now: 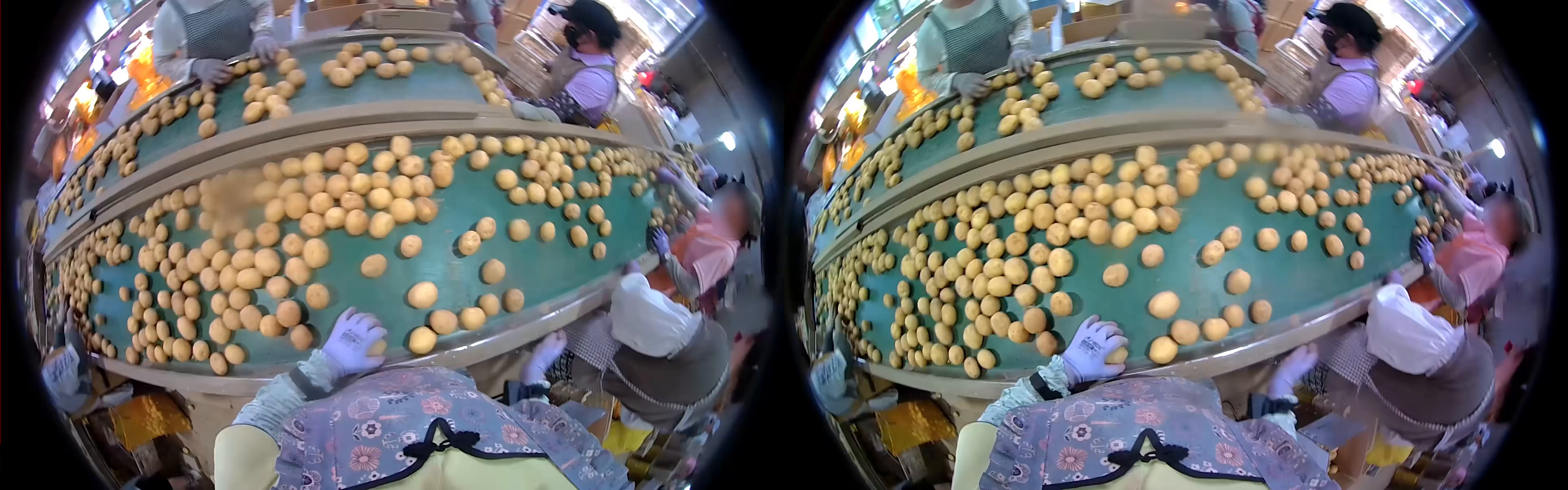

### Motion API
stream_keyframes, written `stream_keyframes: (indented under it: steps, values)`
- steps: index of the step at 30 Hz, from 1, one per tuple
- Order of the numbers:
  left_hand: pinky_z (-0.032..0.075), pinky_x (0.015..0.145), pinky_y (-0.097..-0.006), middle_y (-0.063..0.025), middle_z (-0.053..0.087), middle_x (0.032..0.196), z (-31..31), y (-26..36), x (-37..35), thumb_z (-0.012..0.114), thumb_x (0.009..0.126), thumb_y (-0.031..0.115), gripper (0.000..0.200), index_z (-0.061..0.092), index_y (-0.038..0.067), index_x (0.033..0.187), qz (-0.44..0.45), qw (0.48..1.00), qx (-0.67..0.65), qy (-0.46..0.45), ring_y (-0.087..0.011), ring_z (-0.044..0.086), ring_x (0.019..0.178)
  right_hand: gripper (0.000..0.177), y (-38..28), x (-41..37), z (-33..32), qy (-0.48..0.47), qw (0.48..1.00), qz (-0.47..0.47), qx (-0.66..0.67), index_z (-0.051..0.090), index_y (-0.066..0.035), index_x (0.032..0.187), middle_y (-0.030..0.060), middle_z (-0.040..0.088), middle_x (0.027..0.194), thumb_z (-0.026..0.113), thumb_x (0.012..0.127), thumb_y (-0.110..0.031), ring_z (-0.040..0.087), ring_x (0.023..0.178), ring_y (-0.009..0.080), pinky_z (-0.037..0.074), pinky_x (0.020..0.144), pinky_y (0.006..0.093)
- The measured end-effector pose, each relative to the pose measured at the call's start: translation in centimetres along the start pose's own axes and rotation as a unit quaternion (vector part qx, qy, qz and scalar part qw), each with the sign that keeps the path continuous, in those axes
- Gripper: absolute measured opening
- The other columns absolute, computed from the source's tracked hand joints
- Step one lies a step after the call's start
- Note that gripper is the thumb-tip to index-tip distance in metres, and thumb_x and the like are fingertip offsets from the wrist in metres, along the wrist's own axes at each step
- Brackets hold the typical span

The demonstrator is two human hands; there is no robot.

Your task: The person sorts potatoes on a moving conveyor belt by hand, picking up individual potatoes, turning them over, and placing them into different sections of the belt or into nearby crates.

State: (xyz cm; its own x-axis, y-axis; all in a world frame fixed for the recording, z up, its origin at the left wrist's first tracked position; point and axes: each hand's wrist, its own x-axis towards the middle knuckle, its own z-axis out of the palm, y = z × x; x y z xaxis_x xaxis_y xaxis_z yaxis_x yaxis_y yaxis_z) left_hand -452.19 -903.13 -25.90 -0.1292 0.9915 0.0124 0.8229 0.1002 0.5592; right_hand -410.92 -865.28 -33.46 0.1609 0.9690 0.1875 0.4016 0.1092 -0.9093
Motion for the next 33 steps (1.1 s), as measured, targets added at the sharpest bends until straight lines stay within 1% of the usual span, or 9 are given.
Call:
stream_keyframes:
  steps: [3,6,13,15,17,21,24,26,33]
  values:
    - [0.034,0.127,-0.0616,-0.0089,0.065,0.129,-0.5,-0.5,-3.8,0.083,0.084,0.045,0.056,0.070,0.018,0.132,-0.064,0.998,-0.016,0.024,-0.0305,0.060,0.133,0.051,-10.3,0.9,1.1,-0.117,0.942,-0.262,-0.175,0.052,0.007,0.158,0.0165,0.065,0.144,0.061,0.111,-0.013,0.062,0.131,0.0297,0.048,0.118,0.0418]
    - [0.033,0.128,-0.0637,-0.0080,0.064,0.124,-0.8,-1.7,-5.7,0.083,0.083,0.042,0.055,0.070,0.020,0.133,-0.078,0.996,-0.011,0.038,-0.0309,0.059,0.129,0.065,-12.3,1.0,12.0,-0.363,0.929,0.054,0.048,0.044,-0.001,0.170,0.0153,0.064,0.149,0.065,0.112,-0.021,0.059,0.136,0.0251,0.047,0.118,0.0399]
    - [0.035,0.130,-0.0588,-0.0068,0.065,0.114,-3.2,-5.7,-12.2,0.085,0.074,0.029,0.052,0.072,0.022,0.123,-0.132,0.991,0.024,0.020,-0.0312,0.062,0.122,0.109,-16.0,-16.8,35.0,-0.375,0.892,-0.219,-0.126,0.026,0.003,0.174,0.0285,0.055,0.157,0.087,0.096,-0.041,0.057,0.142,0.0409,0.045,0.124,0.0475]
    - [0.036,0.131,-0.0556,-0.0055,0.066,0.109,-4.0,-7.2,-14.9,0.083,0.073,0.027,0.036,0.073,0.020,0.107,-0.174,0.980,0.097,0.013,-0.0298,0.065,0.118,0.116,-20.1,-24.3,37.0,-0.472,0.876,0.034,0.096,0.021,0.004,0.176,0.0320,0.054,0.154,0.088,0.095,-0.044,0.055,0.141,0.0482,0.043,0.125,0.0534]
    - [0.033,0.132,-0.0580,-0.0035,0.067,0.107,-3.1,-10.8,-19.2,0.079,0.074,0.024,0.024,0.072,0.020,0.096,-0.196,0.967,0.161,0.019,-0.0270,0.066,0.115,0.105,-23.6,-31.7,36.4,-0.517,0.806,-0.281,-0.058,0.035,0.004,0.171,0.0306,0.056,0.145,0.089,0.093,-0.041,0.057,0.133,0.0476,0.047,0.119,0.0557]
    - [0.027,0.132,-0.0713,-0.0023,0.069,0.119,-9.1,-19.2,-28.5,0.078,0.069,0.018,0.029,0.075,0.016,0.099,-0.259,0.924,0.205,0.195,-0.0325,0.064,0.120,0.122,-24.3,-44.5,37.1,-0.564,0.762,-0.311,0.069,0.014,0.006,0.175,0.0425,0.031,0.163,0.090,0.092,-0.041,0.044,0.147,0.0570,0.039,0.127,0.0549]
    - [0.037,0.122,-0.0625,-0.0072,0.069,0.127,-15.4,-28.7,-35.4,0.073,0.081,0.006,0.026,0.077,0.018,0.103,-0.336,0.854,0.314,0.244,-0.0355,0.061,0.126,0.106,-26.1,-49.1,37.3,-0.572,0.772,-0.265,0.082,0.027,0.005,0.173,0.0388,0.042,0.161,0.085,0.098,-0.041,0.050,0.146,0.0524,0.042,0.126,0.0534]
    - [0.041,0.114,-0.0581,-0.0101,0.070,0.121,-19.7,-32.4,-38.1,0.074,0.082,0.014,0.025,0.077,0.019,0.106,-0.479,0.805,0.305,0.173,-0.0365,0.061,0.121,0.074,-30.6,-46.1,38.5,-0.835,0.518,-0.183,0.036,0.051,-0.001,0.163,0.0286,0.062,0.150,0.077,0.103,-0.037,0.062,0.137,0.0459,0.049,0.120,0.0496]
    - [0.048,0.111,-0.0559,-0.0186,0.070,0.131,-18.5,-21.1,-22.0,0.086,0.081,0.027,0.055,0.072,0.007,0.131,-0.208,0.928,0.074,0.300,-0.0430,0.064,0.124,0.039,-38.0,-40.3,52.9,-0.584,0.675,-0.451,-0.010,0.068,-0.013,0.143,0.0196,0.069,0.145,0.063,0.106,-0.024,0.067,0.132,0.0418,0.054,0.114,0.0514]
